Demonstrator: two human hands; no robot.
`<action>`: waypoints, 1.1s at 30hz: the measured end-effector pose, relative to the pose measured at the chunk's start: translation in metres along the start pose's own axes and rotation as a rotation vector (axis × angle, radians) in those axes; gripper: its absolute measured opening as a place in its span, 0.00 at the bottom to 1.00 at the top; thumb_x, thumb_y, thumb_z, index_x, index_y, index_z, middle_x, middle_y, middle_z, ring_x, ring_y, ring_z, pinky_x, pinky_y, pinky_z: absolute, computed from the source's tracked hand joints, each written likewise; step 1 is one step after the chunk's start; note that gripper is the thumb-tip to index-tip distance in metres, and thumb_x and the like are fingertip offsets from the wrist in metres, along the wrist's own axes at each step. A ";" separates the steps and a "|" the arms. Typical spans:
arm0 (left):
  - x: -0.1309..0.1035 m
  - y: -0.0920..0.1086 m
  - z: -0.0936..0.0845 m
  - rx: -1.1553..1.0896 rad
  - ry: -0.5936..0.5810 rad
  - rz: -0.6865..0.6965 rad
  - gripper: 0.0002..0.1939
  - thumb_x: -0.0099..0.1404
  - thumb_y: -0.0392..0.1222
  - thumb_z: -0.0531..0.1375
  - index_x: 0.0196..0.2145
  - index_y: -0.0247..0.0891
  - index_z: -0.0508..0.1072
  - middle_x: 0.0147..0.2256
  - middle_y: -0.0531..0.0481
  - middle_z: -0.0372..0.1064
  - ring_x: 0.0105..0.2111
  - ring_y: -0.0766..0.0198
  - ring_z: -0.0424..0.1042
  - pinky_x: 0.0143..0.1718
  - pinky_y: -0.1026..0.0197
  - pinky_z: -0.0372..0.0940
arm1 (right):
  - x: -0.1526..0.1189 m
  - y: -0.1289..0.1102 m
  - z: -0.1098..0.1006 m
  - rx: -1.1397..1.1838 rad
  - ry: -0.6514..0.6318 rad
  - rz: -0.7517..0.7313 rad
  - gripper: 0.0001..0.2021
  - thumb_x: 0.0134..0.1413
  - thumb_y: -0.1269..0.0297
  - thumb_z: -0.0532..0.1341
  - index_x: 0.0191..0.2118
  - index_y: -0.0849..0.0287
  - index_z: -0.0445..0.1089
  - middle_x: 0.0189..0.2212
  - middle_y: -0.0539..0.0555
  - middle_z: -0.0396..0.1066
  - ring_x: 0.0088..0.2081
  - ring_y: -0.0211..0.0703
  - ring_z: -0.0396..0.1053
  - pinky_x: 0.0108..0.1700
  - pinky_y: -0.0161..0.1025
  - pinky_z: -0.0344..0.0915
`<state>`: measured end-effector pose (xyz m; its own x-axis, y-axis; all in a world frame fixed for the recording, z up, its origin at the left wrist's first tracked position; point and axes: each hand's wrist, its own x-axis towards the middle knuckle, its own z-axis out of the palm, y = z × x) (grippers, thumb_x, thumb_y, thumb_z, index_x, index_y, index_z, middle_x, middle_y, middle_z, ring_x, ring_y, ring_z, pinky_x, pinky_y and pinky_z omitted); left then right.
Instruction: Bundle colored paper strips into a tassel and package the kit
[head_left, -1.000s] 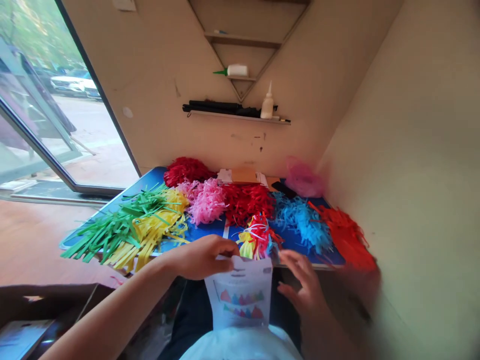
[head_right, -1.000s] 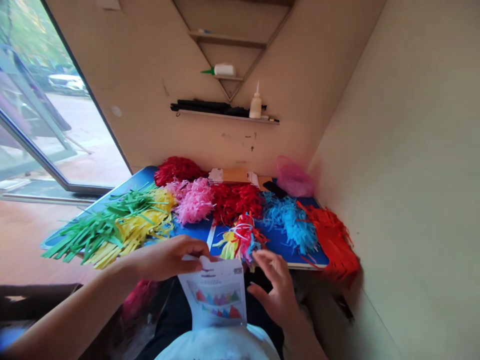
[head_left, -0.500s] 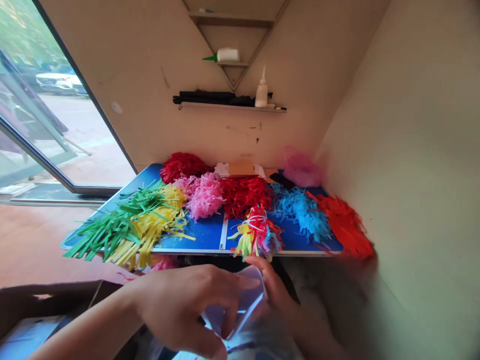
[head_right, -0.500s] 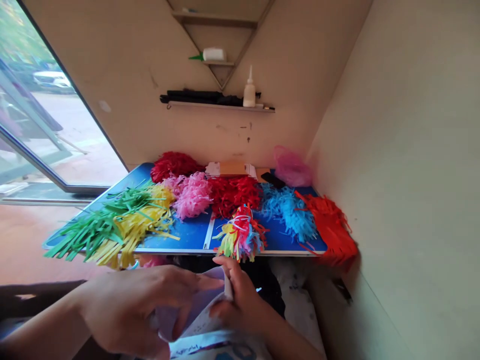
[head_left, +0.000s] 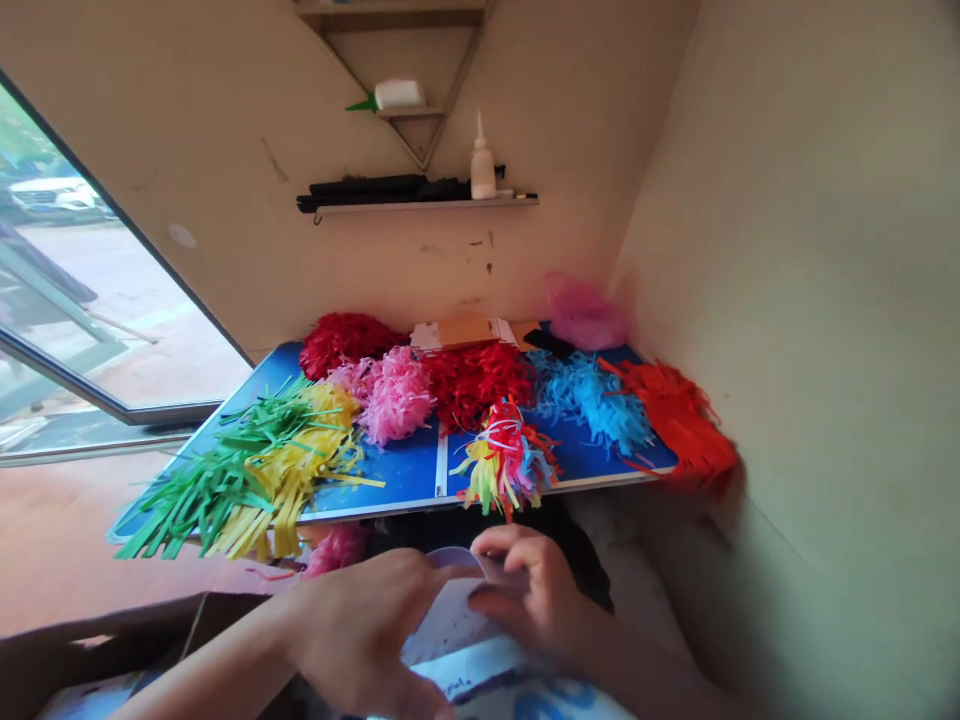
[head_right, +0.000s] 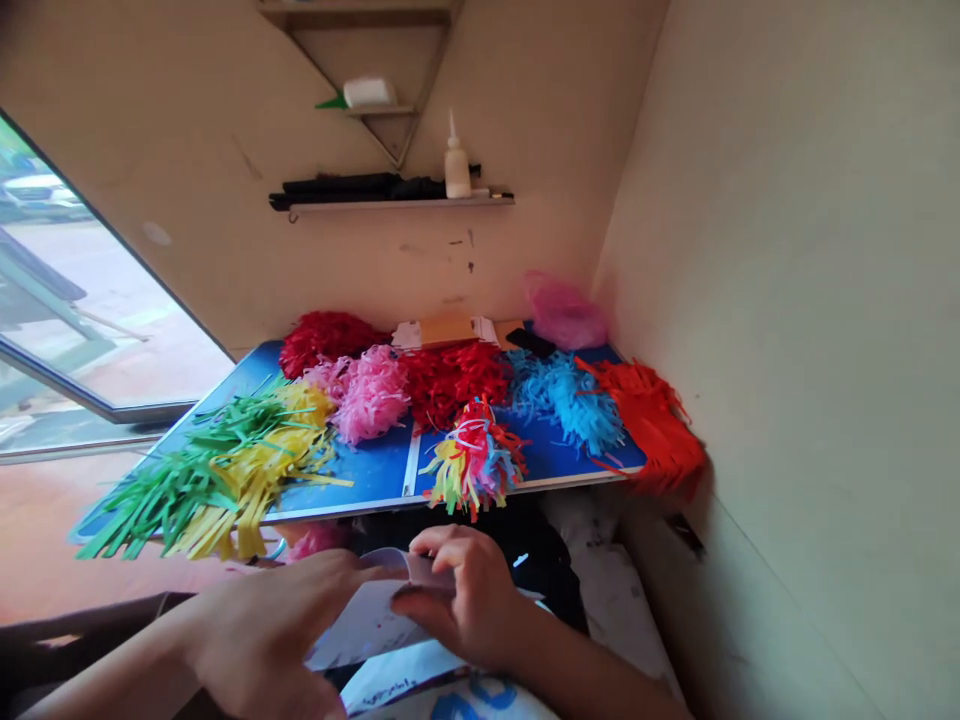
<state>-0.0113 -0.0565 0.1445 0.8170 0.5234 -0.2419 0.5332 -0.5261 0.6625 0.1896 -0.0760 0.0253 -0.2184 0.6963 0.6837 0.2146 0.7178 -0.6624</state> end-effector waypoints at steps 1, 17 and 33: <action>0.001 0.001 0.000 -0.024 -0.021 0.012 0.36 0.53 0.65 0.63 0.52 0.40 0.71 0.43 0.43 0.75 0.36 0.52 0.74 0.39 0.59 0.66 | 0.000 -0.002 -0.001 0.016 -0.002 -0.007 0.13 0.61 0.50 0.60 0.40 0.53 0.59 0.40 0.54 0.75 0.40 0.42 0.75 0.43 0.39 0.70; -0.002 -0.030 0.039 -0.666 0.027 0.025 0.42 0.51 0.60 0.68 0.60 0.41 0.65 0.56 0.43 0.66 0.53 0.46 0.66 0.54 0.51 0.63 | -0.001 -0.002 -0.005 -0.031 -0.064 -0.025 0.16 0.57 0.51 0.64 0.33 0.54 0.58 0.35 0.50 0.77 0.36 0.39 0.75 0.41 0.38 0.66; -0.017 -0.020 0.019 -0.429 0.270 -0.154 0.24 0.70 0.55 0.50 0.44 0.37 0.79 0.36 0.44 0.77 0.35 0.60 0.75 0.36 0.64 0.69 | 0.004 -0.014 -0.027 -0.024 -0.053 0.023 0.05 0.64 0.62 0.58 0.36 0.55 0.66 0.29 0.49 0.76 0.29 0.38 0.73 0.36 0.36 0.69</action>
<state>-0.0320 -0.0676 0.1224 0.6202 0.7570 -0.2057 0.4585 -0.1371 0.8780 0.2113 -0.0830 0.0451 -0.2627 0.7121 0.6511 0.2430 0.7019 -0.6696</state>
